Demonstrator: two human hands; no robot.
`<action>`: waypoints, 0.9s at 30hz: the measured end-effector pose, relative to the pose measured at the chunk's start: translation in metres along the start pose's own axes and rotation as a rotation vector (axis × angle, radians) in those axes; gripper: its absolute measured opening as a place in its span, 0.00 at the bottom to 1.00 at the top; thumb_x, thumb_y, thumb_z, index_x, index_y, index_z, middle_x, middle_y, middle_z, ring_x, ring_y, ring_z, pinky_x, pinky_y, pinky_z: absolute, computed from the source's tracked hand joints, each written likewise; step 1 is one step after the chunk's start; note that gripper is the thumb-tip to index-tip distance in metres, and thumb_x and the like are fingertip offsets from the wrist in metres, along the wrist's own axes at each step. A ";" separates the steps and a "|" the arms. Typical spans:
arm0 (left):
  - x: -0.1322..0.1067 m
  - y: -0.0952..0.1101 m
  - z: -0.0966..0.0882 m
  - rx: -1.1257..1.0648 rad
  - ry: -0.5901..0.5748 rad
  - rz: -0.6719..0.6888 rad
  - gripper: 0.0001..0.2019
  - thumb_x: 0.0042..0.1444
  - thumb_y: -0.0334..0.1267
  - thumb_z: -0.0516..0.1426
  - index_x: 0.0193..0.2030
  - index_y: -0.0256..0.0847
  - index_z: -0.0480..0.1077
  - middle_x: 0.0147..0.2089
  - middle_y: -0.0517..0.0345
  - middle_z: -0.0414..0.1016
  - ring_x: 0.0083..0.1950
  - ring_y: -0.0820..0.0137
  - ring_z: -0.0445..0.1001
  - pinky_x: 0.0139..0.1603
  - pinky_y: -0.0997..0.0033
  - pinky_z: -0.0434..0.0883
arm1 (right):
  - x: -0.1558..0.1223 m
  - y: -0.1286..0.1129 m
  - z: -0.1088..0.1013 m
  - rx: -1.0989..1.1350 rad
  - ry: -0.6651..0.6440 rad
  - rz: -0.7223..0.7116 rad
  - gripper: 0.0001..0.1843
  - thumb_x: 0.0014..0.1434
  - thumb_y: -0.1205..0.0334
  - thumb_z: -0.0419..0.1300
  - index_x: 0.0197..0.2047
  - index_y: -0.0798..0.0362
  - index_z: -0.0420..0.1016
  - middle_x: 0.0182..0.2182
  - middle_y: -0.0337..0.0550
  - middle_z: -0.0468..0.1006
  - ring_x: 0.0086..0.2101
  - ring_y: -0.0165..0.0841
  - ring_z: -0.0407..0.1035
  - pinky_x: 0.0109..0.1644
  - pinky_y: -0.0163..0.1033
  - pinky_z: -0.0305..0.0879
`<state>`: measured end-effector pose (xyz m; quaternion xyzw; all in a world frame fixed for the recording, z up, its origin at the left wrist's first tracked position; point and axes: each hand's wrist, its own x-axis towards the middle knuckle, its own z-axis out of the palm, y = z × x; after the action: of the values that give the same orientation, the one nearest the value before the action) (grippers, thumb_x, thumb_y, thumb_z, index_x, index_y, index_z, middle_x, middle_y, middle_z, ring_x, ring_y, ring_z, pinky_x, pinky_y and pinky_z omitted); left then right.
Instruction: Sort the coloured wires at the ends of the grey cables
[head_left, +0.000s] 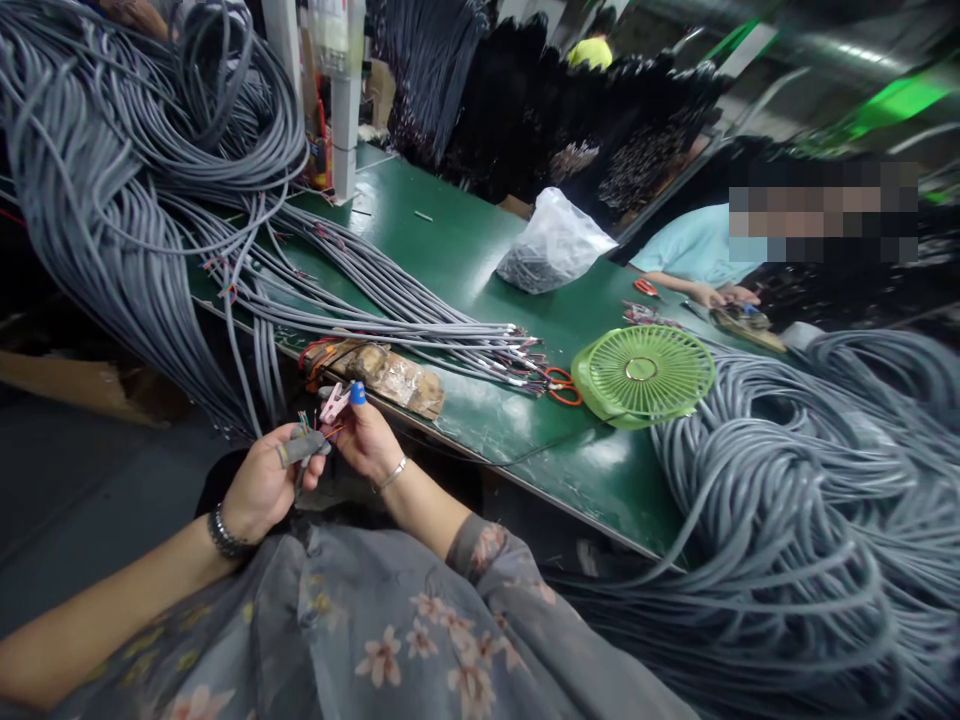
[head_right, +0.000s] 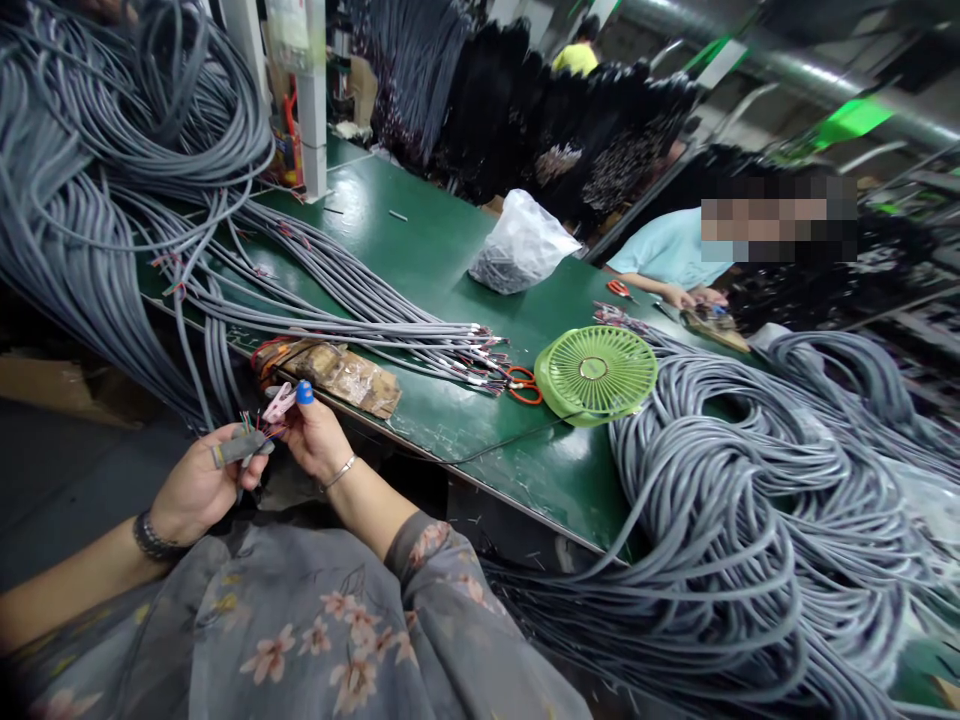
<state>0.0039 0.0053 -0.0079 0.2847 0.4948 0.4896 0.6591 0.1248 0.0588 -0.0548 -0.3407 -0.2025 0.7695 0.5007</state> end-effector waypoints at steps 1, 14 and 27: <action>-0.001 0.000 -0.001 0.008 -0.003 0.006 0.16 0.29 0.43 0.74 0.18 0.39 0.73 0.14 0.60 0.72 0.15 0.78 0.64 0.16 0.78 0.60 | -0.001 0.000 -0.001 -0.010 -0.016 0.015 0.29 0.63 0.33 0.65 0.35 0.53 0.79 0.27 0.40 0.78 0.28 0.31 0.69 0.34 0.35 0.70; -0.013 -0.017 -0.017 0.189 -0.009 0.048 0.15 0.35 0.45 0.73 0.19 0.40 0.75 0.17 0.58 0.75 0.17 0.74 0.68 0.20 0.74 0.66 | -0.022 -0.028 -0.029 -0.548 -0.345 0.143 0.27 0.42 0.42 0.80 0.30 0.55 0.79 0.26 0.36 0.78 0.26 0.26 0.69 0.35 0.34 0.69; -0.008 -0.020 -0.023 0.330 -0.196 -0.175 0.05 0.37 0.37 0.68 0.19 0.41 0.77 0.18 0.54 0.78 0.19 0.68 0.73 0.22 0.71 0.70 | -0.030 -0.019 -0.022 -0.780 -0.329 -0.045 0.29 0.45 0.36 0.76 0.26 0.54 0.77 0.24 0.34 0.75 0.27 0.28 0.65 0.36 0.36 0.65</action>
<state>-0.0110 -0.0115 -0.0300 0.3908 0.5246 0.3130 0.6885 0.1607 0.0385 -0.0474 -0.3728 -0.5631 0.6683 0.3119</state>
